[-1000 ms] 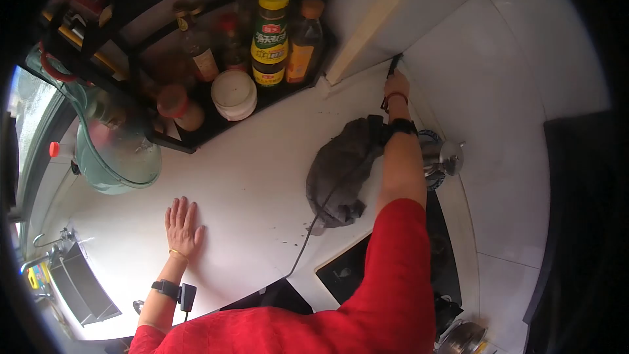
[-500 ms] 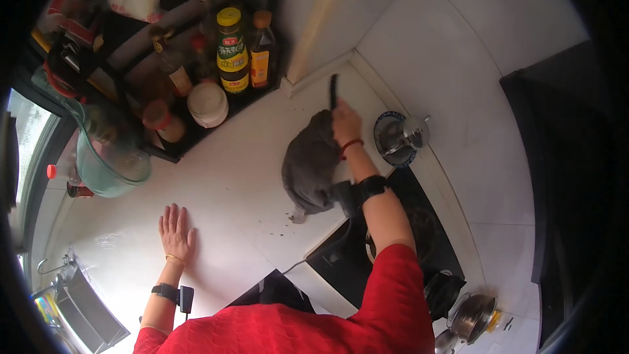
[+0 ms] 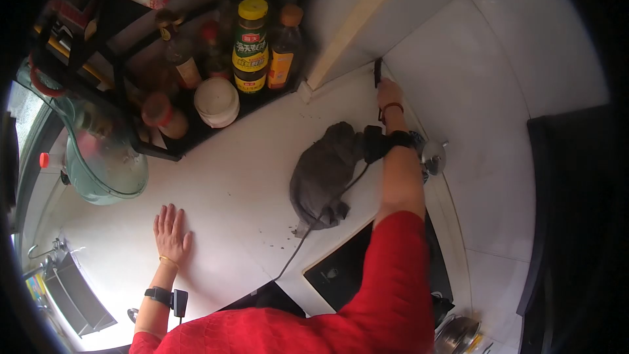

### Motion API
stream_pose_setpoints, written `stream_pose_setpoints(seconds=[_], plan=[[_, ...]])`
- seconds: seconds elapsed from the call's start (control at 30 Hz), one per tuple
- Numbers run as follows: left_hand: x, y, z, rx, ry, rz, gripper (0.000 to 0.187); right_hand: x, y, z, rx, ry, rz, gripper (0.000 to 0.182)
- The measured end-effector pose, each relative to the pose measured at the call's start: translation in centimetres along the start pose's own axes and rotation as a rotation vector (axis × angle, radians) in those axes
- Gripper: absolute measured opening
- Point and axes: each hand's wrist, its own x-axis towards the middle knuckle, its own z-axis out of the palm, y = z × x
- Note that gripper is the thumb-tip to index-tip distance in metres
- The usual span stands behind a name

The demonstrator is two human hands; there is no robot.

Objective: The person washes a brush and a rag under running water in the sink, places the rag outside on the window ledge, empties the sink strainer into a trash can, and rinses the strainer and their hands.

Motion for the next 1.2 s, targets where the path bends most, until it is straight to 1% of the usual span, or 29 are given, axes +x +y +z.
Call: stream_pose_setpoints(seconds=[0.1,0.17,0.2,0.3,0.4,0.5,0.6,0.7,0.8,0.83,0.9,1.0,1.1,1.17,1.2], plan=[[0.1,0.0,-0.2,-0.004,0.002,0.003,0.059,-0.2,1.5,-0.3,0.259,0.127,0.103,0.034],[0.0,0.1,-0.2,-0.003,0.000,0.010,0.059,1.0,3.5,1.9,0.013,0.225,-0.051,0.033],[0.2,0.0,-0.1,0.004,0.004,0.009,0.059,1.1,2.7,2.0,-0.103,0.275,-0.131,0.033],[0.2,0.0,-0.1,0.001,0.014,0.011,0.059,1.3,-0.4,1.5,0.161,0.044,0.111,0.033],[0.3,-0.3,-0.1,0.005,0.000,0.006,0.059,-3.2,-1.6,-2.5,0.491,-0.235,0.288,0.034],[0.1,0.2,-0.3,0.007,-0.020,0.007,0.058,-2.3,2.8,-1.3,0.070,0.016,-0.019,0.034],[0.5,0.2,-0.1,0.012,0.000,0.009,0.058,0.2,2.7,-0.1,0.003,0.075,-0.062,0.033],[0.0,-0.2,-0.2,0.010,-0.003,0.015,0.058,0.1,1.6,1.4,0.171,0.018,-0.049,0.033],[0.4,0.0,0.0,0.001,0.001,0.013,0.058,-5.6,-1.0,-1.9,0.451,-0.222,0.243,0.034],[0.4,0.1,-0.2,0.002,-0.006,0.006,0.058,-5.0,0.2,-1.3,0.336,-0.158,0.186,0.033],[0.4,0.2,-0.3,0.005,-0.008,0.011,0.058,-3.4,4.4,1.7,0.119,-0.034,0.078,0.032],[0.3,-0.2,0.0,0.009,0.004,0.006,0.058,0.8,5.1,5.4,0.021,0.034,-0.115,0.031],[0.1,-0.2,-0.3,-0.003,-0.025,-0.009,0.058,-1.8,-0.2,4.9,0.147,-0.065,0.047,0.034],[0.2,-0.1,-0.3,-0.005,-0.016,-0.009,0.059,-3.9,1.9,6.4,0.081,-0.031,-0.182,0.034],[0.3,0.0,-0.5,-0.015,-0.013,-0.005,0.059,-5.4,1.4,5.8,0.043,-0.131,-0.203,0.035]])
